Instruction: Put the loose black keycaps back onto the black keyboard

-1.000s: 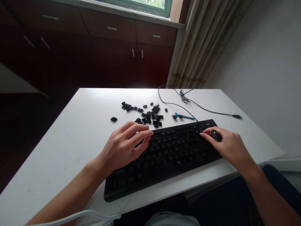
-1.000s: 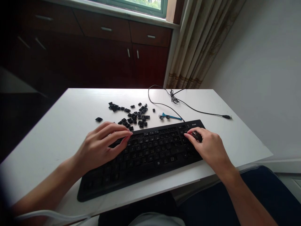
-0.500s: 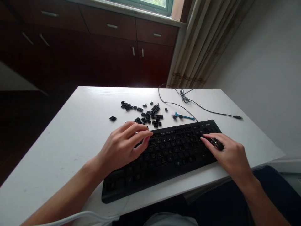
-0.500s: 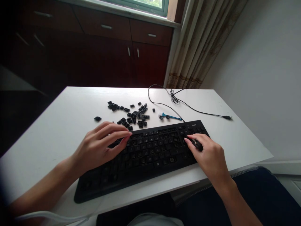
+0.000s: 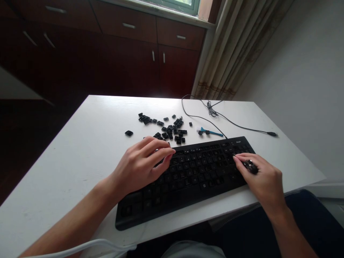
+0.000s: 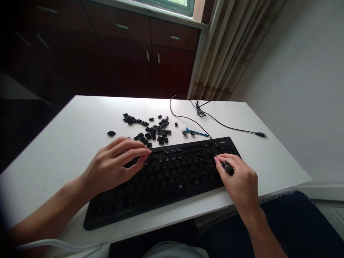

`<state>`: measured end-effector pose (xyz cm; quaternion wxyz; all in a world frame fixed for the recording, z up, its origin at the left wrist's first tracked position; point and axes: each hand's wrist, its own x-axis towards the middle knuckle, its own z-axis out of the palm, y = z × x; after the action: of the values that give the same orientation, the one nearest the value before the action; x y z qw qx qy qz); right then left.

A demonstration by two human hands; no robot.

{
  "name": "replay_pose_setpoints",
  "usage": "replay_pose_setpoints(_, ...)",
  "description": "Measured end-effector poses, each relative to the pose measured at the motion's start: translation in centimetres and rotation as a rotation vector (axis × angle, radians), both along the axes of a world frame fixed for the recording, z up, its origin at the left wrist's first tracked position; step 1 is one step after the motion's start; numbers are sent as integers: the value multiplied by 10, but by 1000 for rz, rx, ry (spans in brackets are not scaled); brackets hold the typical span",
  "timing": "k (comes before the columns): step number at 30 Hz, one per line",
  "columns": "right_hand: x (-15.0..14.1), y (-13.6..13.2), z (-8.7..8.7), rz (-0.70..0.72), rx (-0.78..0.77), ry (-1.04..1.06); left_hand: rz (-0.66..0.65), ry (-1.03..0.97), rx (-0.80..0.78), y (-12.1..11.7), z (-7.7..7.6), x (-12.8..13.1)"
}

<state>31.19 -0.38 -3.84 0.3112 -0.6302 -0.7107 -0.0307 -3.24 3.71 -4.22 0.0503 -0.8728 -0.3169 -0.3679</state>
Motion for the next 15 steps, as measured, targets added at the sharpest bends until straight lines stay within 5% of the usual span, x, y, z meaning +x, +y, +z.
replay_pose_setpoints(15, 0, -1, -10, -53, 102, 15, 13, 8, 3, -1, 2, 0)
